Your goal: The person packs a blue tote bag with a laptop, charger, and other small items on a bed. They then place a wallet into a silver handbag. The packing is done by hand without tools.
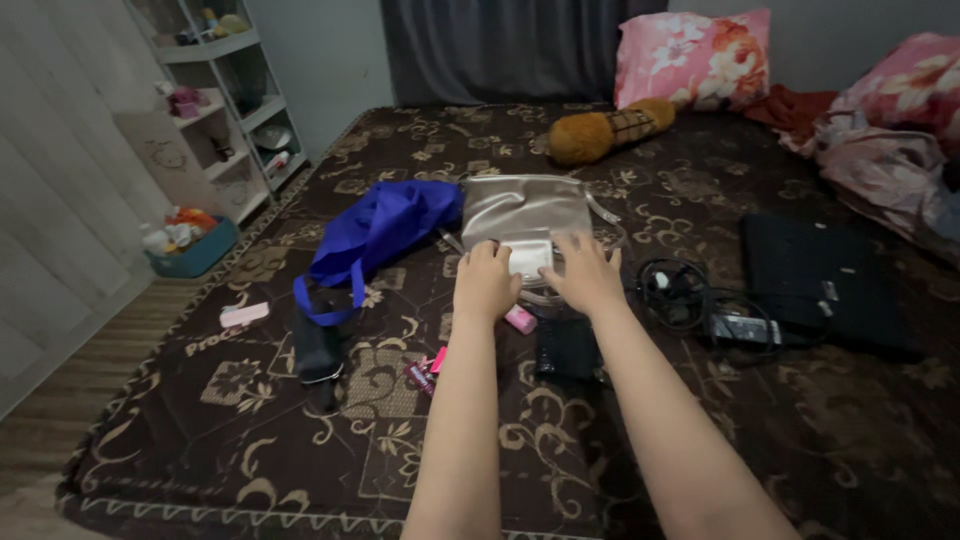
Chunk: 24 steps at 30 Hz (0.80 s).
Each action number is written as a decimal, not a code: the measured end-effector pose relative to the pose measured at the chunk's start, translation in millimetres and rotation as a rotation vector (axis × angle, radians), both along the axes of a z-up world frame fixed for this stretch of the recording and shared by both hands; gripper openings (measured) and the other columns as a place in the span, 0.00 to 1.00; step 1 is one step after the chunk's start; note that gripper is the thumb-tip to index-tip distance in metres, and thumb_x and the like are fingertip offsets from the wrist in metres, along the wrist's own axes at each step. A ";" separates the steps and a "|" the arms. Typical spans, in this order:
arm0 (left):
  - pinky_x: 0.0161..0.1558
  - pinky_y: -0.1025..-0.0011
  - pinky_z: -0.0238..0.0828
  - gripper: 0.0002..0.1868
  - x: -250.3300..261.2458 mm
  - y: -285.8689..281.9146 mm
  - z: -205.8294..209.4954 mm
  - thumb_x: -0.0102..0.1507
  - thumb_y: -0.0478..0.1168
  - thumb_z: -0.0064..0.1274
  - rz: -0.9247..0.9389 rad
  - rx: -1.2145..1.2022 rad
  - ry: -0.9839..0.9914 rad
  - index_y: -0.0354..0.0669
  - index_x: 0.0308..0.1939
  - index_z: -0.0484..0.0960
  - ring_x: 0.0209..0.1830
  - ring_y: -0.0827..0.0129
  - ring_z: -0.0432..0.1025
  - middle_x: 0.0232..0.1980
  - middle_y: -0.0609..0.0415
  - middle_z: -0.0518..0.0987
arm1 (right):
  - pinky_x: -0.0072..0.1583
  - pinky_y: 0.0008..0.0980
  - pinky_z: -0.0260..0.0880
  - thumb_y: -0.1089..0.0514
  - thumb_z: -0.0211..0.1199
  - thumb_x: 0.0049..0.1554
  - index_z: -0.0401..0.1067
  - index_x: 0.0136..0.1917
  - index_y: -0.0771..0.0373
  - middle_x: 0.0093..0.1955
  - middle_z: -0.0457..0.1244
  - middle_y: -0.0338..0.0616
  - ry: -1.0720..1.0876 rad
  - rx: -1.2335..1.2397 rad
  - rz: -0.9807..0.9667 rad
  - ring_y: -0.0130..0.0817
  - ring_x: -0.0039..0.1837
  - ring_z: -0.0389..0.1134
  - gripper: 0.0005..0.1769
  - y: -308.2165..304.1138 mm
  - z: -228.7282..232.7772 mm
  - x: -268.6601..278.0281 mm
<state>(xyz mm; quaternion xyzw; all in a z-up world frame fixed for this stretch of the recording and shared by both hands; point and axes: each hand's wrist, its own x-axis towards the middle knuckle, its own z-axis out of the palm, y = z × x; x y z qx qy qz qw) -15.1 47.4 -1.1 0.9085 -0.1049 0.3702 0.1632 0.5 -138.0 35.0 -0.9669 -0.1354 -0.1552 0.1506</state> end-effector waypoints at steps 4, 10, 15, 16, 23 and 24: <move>0.59 0.54 0.66 0.21 -7.9 24.6 -1.7 0.56 0.45 0.61 0.058 0.019 0.025 0.42 0.51 0.80 0.59 0.54 0.70 0.52 0.48 0.77 | 0.77 0.68 0.40 0.37 0.64 0.55 0.60 0.76 0.46 0.79 0.50 0.45 -0.020 0.027 0.054 0.48 0.80 0.50 0.39 23.6 -7.4 0.8; 0.56 0.54 0.67 0.22 -31.9 85.1 2.5 0.53 0.47 0.64 0.147 0.042 0.001 0.41 0.47 0.79 0.58 0.52 0.70 0.51 0.47 0.76 | 0.75 0.69 0.43 0.38 0.66 0.54 0.60 0.76 0.45 0.78 0.51 0.44 -0.027 0.008 0.149 0.48 0.78 0.51 0.39 91.7 -9.8 -1.4; 0.55 0.54 0.68 0.22 -62.4 150.9 5.3 0.55 0.46 0.63 0.273 0.029 0.036 0.41 0.49 0.79 0.57 0.52 0.70 0.52 0.47 0.76 | 0.75 0.70 0.42 0.38 0.67 0.54 0.61 0.75 0.46 0.77 0.52 0.42 -0.060 0.043 0.285 0.48 0.78 0.51 0.39 172.5 -16.2 -14.9; 0.55 0.54 0.68 0.23 -68.7 163.8 5.1 0.54 0.46 0.63 0.298 0.036 0.022 0.41 0.50 0.79 0.57 0.52 0.70 0.52 0.47 0.76 | 0.75 0.70 0.42 0.38 0.67 0.54 0.61 0.75 0.46 0.77 0.52 0.43 -0.056 0.052 0.317 0.47 0.78 0.51 0.39 188.4 -17.3 -18.2; 0.56 0.54 0.68 0.21 -101.3 232.9 0.7 0.56 0.47 0.62 0.436 0.052 0.074 0.41 0.48 0.79 0.59 0.52 0.69 0.53 0.46 0.76 | 0.75 0.70 0.43 0.40 0.66 0.55 0.61 0.75 0.45 0.77 0.52 0.42 -0.005 0.115 0.456 0.46 0.78 0.51 0.38 268.3 -24.3 -42.4; 0.56 0.54 0.68 0.21 -102.3 237.1 -2.9 0.56 0.47 0.62 0.433 0.058 0.065 0.40 0.48 0.79 0.60 0.52 0.69 0.53 0.46 0.76 | 0.75 0.70 0.43 0.40 0.67 0.54 0.61 0.75 0.45 0.77 0.52 0.42 0.011 0.123 0.458 0.46 0.78 0.51 0.38 272.5 -26.7 -44.4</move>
